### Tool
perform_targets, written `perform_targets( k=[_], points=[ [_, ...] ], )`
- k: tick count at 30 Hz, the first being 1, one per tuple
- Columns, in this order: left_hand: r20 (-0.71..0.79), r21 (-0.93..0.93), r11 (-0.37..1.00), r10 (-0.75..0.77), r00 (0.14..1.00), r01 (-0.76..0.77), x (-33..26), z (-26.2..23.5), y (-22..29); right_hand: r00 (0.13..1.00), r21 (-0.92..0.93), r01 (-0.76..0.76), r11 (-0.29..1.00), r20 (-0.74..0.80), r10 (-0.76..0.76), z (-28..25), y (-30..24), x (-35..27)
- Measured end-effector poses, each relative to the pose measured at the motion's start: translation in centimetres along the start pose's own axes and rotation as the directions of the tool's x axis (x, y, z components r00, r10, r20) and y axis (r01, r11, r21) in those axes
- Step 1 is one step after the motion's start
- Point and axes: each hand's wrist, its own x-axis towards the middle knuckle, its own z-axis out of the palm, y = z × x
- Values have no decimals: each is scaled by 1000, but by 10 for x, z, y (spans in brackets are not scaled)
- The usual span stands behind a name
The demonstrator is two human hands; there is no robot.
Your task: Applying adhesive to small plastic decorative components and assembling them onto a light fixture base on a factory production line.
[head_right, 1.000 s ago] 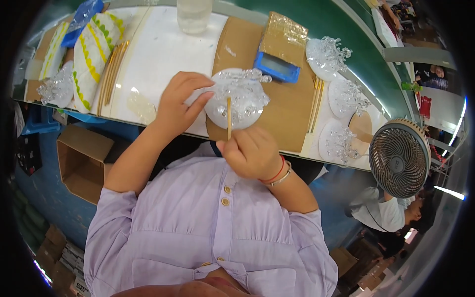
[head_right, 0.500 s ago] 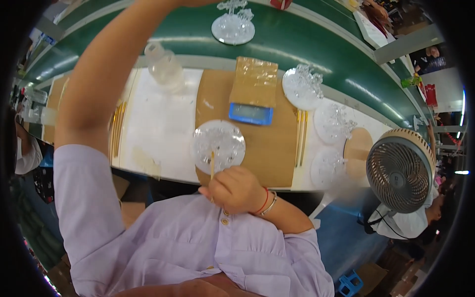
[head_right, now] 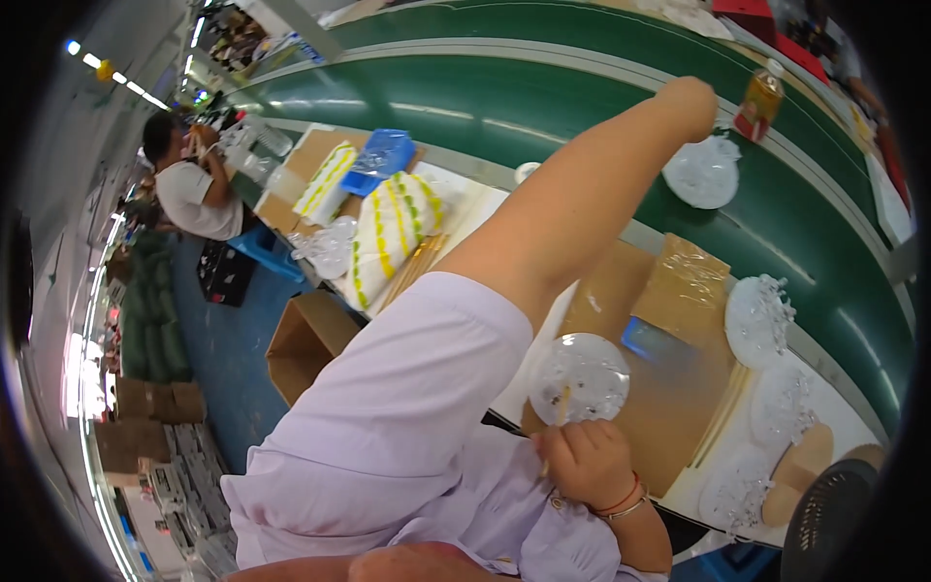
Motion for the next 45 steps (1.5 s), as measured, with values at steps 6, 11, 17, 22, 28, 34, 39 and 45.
perform_targets(
  k=[6,11,17,22,28,34,39,45],
  points=[
    [-346,-23,996,-85,934,82,-23,-117,-52,994,-87,-109,990,-5,109,4,-18,4],
    [-688,71,987,153,709,-144,-174,-247,-78,972,-72,-225,972,-79,220,12,-16,0],
    [-509,76,987,-86,857,145,-332,-226,-103,969,-153,-204,967,-171,177,27,-24,-10],
    [-345,57,989,-107,933,135,-405,-157,-94,964,-162,-170,972,-231,130,29,-26,-17],
    [-317,-50,978,-207,925,201,-420,-97,-97,983,-244,-126,961,-163,87,42,-25,-17],
    [-295,-94,978,-205,933,185,-410,-78,-101,973,-243,-202,949,-162,165,43,-24,2],
    [-556,-80,997,-64,829,24,-417,-67,-71,960,-264,-263,928,-172,223,43,-25,7],
    [-348,-539,822,-18,937,-185,-414,-18,6,916,-257,-380,888,-234,325,38,-18,27]
  ],
)
